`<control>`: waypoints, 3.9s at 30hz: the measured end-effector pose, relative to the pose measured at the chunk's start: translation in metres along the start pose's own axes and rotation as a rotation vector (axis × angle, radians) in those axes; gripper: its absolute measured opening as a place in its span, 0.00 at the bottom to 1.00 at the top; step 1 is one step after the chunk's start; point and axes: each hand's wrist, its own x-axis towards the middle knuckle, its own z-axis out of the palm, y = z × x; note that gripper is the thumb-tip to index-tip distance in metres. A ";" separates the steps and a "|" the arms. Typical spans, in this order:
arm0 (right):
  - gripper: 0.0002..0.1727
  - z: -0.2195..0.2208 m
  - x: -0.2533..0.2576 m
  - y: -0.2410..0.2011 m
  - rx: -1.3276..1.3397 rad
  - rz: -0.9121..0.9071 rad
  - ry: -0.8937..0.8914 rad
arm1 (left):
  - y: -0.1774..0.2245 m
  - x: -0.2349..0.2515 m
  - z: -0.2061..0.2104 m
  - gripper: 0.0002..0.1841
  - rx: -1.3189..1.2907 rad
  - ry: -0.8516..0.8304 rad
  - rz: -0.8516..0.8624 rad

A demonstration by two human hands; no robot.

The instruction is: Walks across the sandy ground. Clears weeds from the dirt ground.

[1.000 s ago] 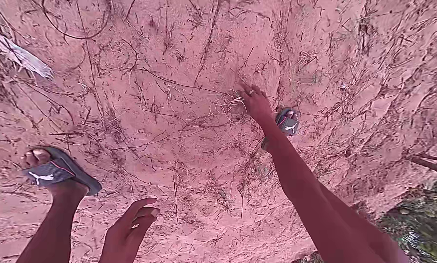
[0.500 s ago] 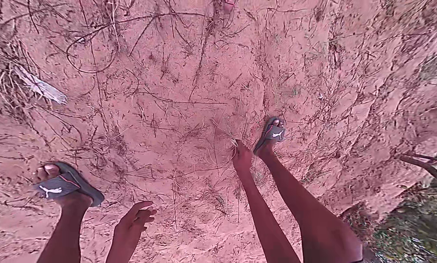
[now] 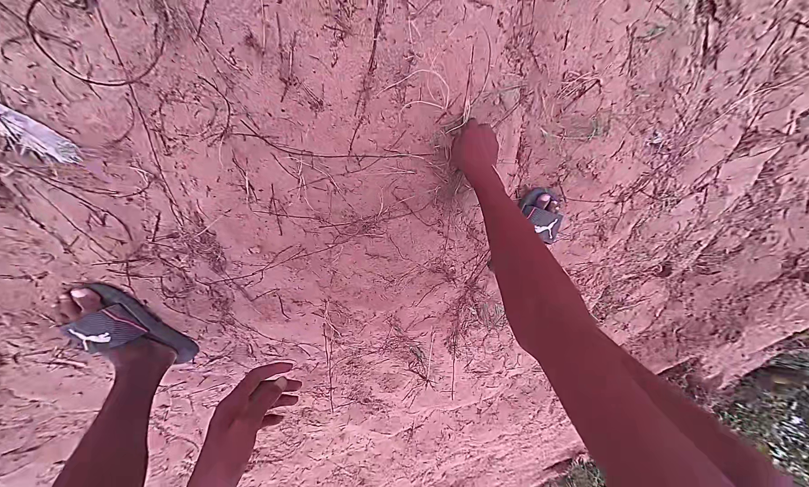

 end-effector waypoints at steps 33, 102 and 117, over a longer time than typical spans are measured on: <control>0.29 0.006 -0.034 -0.049 0.489 0.175 0.047 | 0.026 0.008 -0.060 0.17 0.141 0.075 0.275; 0.17 0.110 -0.185 0.050 -0.256 -0.384 -0.525 | 0.004 0.031 -0.052 0.18 0.183 0.087 0.213; 0.25 0.059 -0.111 -0.152 0.088 -0.515 0.253 | -0.013 0.013 -0.112 0.19 0.354 0.209 0.320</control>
